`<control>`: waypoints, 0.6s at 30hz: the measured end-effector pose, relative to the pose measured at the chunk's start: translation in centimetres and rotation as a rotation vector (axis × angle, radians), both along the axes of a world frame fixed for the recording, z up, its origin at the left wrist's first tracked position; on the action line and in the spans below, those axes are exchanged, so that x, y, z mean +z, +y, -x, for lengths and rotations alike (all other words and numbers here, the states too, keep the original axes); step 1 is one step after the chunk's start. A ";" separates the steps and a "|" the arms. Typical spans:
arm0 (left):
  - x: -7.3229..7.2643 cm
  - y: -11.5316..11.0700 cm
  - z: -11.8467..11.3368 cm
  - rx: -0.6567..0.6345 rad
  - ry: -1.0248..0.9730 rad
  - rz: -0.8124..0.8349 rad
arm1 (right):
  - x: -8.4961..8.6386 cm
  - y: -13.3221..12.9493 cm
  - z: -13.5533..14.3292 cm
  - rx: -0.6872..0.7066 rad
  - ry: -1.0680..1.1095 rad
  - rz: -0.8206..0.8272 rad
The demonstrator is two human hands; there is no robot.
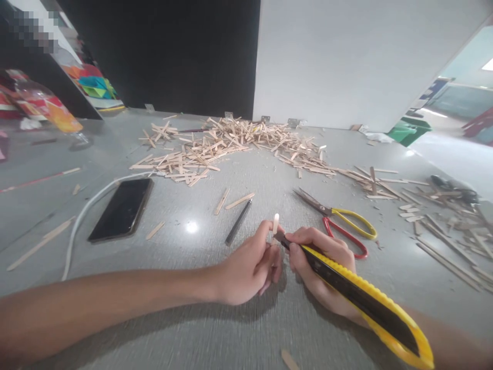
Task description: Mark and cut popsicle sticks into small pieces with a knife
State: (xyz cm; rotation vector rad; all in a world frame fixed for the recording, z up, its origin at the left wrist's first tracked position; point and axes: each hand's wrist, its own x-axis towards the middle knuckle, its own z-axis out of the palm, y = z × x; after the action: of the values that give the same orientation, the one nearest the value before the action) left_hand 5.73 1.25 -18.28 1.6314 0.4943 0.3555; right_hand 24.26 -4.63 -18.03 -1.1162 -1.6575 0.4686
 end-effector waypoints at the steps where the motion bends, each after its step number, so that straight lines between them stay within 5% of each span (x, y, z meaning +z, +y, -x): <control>1: 0.0 0.0 0.0 0.000 -0.003 0.000 | 0.0 0.0 0.0 -0.006 0.016 0.030; 7: 0.1 -0.1 -0.1 0.014 -0.005 0.033 | -0.4 0.1 0.2 0.001 0.130 0.150; 18: -0.1 0.2 0.1 -0.009 -0.053 0.018 | -1.4 0.4 -1.4 0.223 -0.130 -0.070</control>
State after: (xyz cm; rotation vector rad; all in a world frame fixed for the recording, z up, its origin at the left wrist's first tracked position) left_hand 5.64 1.43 -18.42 1.6026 0.4491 0.3859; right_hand 25.71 -4.24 -19.44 -0.9317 -1.9093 0.4840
